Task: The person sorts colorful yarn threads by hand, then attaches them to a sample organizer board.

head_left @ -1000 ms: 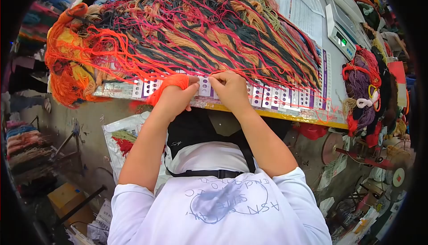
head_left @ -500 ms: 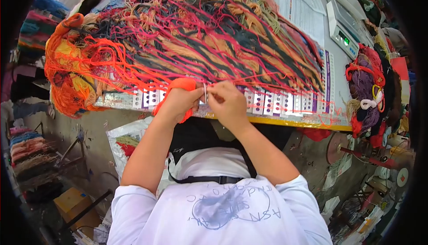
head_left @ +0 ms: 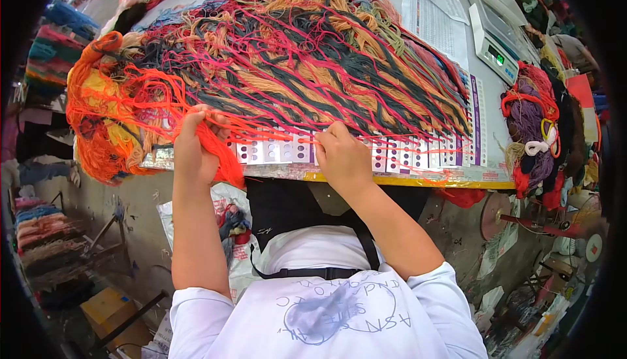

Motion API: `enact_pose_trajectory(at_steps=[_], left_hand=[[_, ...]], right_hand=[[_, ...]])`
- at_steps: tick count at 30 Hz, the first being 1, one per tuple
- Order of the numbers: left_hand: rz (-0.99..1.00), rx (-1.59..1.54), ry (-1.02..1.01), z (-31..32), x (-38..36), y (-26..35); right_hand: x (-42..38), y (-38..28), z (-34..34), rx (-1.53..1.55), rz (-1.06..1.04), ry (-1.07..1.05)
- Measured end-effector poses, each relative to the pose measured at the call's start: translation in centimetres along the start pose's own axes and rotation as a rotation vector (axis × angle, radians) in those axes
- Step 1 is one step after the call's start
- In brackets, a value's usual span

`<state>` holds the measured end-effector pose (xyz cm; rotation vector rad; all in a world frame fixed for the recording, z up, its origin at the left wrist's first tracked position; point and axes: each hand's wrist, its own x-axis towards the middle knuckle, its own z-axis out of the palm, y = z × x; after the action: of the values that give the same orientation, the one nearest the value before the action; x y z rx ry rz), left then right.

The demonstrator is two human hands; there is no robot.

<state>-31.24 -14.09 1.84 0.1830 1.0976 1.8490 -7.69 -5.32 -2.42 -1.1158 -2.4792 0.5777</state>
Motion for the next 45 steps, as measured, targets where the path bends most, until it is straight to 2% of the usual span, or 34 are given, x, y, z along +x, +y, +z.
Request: enact_pose_trajectory(at_steps=[1,3,4,7,9,10,12,13,14,15,16,17,18,19,20,23,25,27,29,32,34,35,37,38,39,41,43,45], left_hand=[[0.001,-0.003,-0.006,-0.2,0.0,-0.3],[-0.185,-0.187,-0.206,-0.3,-0.2,-0.9],[-0.207,-0.201,-0.171,-0.1,-0.3,-1.5],[-0.284,-0.073,-0.291,2.0,-0.8,-3.3],[-0.28,0.17,-0.433,3.3,-0.8,-5.0],[-0.302,0.272,-0.421,4.2,-1.0,-5.2],[-0.252,0.372,-0.496,4.7,-0.5,-7.1],[-0.22,0.513,-0.452,5.0,-0.9,-7.3],[-0.22,0.51,-0.45,4.7,-0.7,-7.6],[-0.111,0.754,-0.464,4.2,-0.2,-8.0],[-0.002,0.998,-0.474,3.9,0.1,-8.2],[-0.037,0.867,-0.463,3.9,0.1,-7.7],[-0.073,0.736,-0.449,3.9,0.0,-7.2],[0.018,0.694,-0.456,2.9,0.5,-7.1],[0.016,0.632,-0.384,2.5,0.8,-6.4],[-0.044,0.54,-0.223,1.4,1.3,-1.4],[-0.135,0.329,-0.198,-1.1,2.8,3.5],[-0.127,0.408,-0.056,-1.9,3.6,7.6],[-0.058,0.438,0.066,-2.9,5.6,10.8],[0.092,0.397,-0.048,-4.4,9.1,15.2],[0.266,0.403,0.133,-4.9,10.6,17.0],[0.392,0.617,0.379,-0.8,8.0,15.8],[0.537,1.275,0.293,-5.1,9.9,16.9],[0.561,1.243,0.237,-4.0,10.2,16.0],[0.562,1.198,0.205,-3.2,8.9,14.9],[0.552,1.14,0.159,-2.8,5.3,13.4],[0.61,0.864,0.022,0.8,1.2,9.6],[0.229,0.56,-0.067,4.6,-3.5,7.4]], right_hand=[[0.0,0.1,0.1,-0.005,0.0,0.004],[0.0,0.1,0.2,-0.046,-0.107,0.1],[0.0,0.2,0.2,-0.048,-0.108,0.098],[0.6,0.4,0.1,-0.207,-0.243,0.157],[1.0,0.2,0.1,-0.088,-0.232,0.223],[1.2,0.0,-0.4,-0.026,-0.258,0.215],[1.4,-0.5,-1.0,0.045,-0.24,0.181],[1.5,-0.7,-1.3,0.117,-0.214,0.159],[1.5,-0.8,-1.6,0.19,-0.181,0.097],[1.7,-0.8,-1.7,0.189,-0.184,0.098],[1.7,-0.8,-1.7,0.25,-0.085,0.023],[1.6,-0.7,-1.6,0.312,0.018,-0.053],[1.4,-0.4,-1.4,0.314,0.026,-0.054],[1.3,0.2,-0.9,0.338,-0.001,-0.102],[1.2,0.9,-0.4,0.362,-0.029,-0.149],[1.4,1.5,0.0,0.284,-0.09,-0.096],[1.0,1.4,0.0,0.258,-0.103,-0.091],[0.9,1.2,0.0,0.241,-0.111,-0.049],[0.9,1.2,0.1,0.228,-0.101,-0.058],[0.9,1.3,0.2,0.231,-0.096,-0.049],[0.6,1.3,0.4,0.251,-0.103,-0.035],[0.7,1.3,0.5,0.248,-0.093,-0.03],[0.7,1.4,1.3,0.302,-0.081,0.026],[0.7,2.1,2.2,0.297,-0.148,0.092],[0.4,1.6,1.6,0.367,-0.08,0.053],[0.0,0.8,0.4,0.44,-0.093,0.138],[-0.6,-0.7,-1.2,0.506,-0.077,0.198],[-1.1,-2.6,-3.3,0.625,-0.044,0.195]])
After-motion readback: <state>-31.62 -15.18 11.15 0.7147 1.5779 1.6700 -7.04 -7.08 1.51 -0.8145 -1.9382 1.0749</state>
